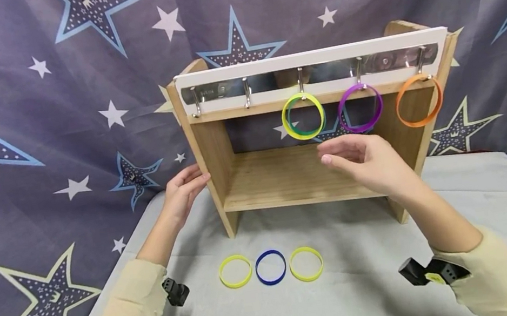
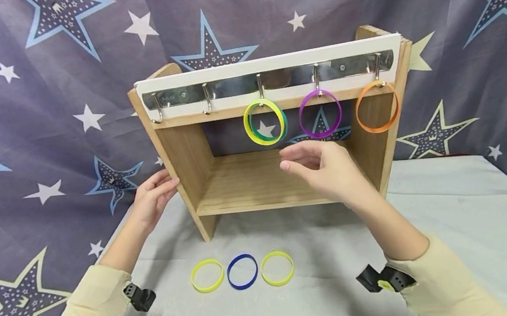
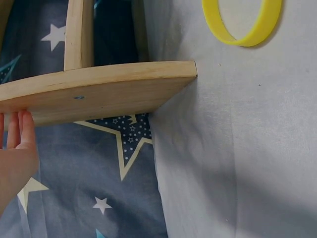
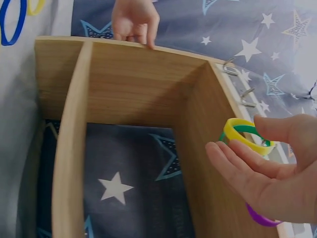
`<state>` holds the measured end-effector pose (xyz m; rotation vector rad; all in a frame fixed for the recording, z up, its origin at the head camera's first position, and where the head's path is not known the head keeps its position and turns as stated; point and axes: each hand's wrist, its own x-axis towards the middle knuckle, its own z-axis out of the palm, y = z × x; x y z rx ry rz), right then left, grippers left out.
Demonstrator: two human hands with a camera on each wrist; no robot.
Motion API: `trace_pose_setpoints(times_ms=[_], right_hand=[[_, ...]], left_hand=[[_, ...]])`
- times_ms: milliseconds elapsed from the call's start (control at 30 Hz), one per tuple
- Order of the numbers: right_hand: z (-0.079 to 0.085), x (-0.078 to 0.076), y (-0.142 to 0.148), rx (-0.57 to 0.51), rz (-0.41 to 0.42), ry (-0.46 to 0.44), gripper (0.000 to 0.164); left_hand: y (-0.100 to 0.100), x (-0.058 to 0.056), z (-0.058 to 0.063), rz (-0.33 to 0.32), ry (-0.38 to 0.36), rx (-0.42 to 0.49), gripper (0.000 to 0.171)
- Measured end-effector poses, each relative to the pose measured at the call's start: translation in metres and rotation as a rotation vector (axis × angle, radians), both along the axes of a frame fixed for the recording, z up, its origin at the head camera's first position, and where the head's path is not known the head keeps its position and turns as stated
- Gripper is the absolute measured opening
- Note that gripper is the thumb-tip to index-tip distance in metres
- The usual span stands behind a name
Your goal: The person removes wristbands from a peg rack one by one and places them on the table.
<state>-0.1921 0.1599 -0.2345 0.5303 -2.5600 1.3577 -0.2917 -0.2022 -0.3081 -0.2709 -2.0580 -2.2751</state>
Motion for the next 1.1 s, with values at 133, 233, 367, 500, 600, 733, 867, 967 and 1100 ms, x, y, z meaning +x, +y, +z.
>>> trace_pose_setpoints(times_ms=[133, 233, 367, 500, 600, 733, 867, 967, 1100], right_hand=[[0.006, 0.002, 0.000, -0.070, -0.012, 0.038, 0.032], [0.010, 0.003, 0.000, -0.142, -0.001, 0.059, 0.034], [0.014, 0.005, 0.000, -0.216, 0.016, 0.080, 0.037], [0.017, 0.005, -0.001, -0.223, -0.006, 0.082, 0.039], [0.019, 0.004, -0.003, -0.240, -0.009, 0.075, 0.040], [0.021, 0.002, -0.006, -0.282, 0.008, 0.072, 0.040], [0.021, 0.001, -0.008, -0.311, 0.008, 0.070, 0.039], [0.022, 0.000, -0.011, -0.313, -0.004, 0.084, 0.037], [0.023, -0.004, -0.015, -0.340, -0.015, 0.113, 0.035]], left_hand=[[0.000, 0.001, 0.000, 0.000, 0.005, 0.006, 0.050], [0.000, 0.001, 0.000, 0.001, 0.005, 0.009, 0.050], [0.000, 0.002, 0.000, 0.003, 0.001, 0.007, 0.050], [0.000, 0.002, 0.000, 0.002, 0.001, 0.004, 0.050], [0.000, 0.002, 0.000, 0.002, 0.001, 0.004, 0.050], [0.001, 0.002, 0.000, 0.003, -0.001, 0.005, 0.051], [0.001, 0.001, 0.000, 0.005, -0.004, 0.001, 0.051], [0.001, 0.001, 0.000, 0.005, -0.005, -0.001, 0.051], [0.001, 0.001, 0.000, 0.004, -0.005, -0.008, 0.051]])
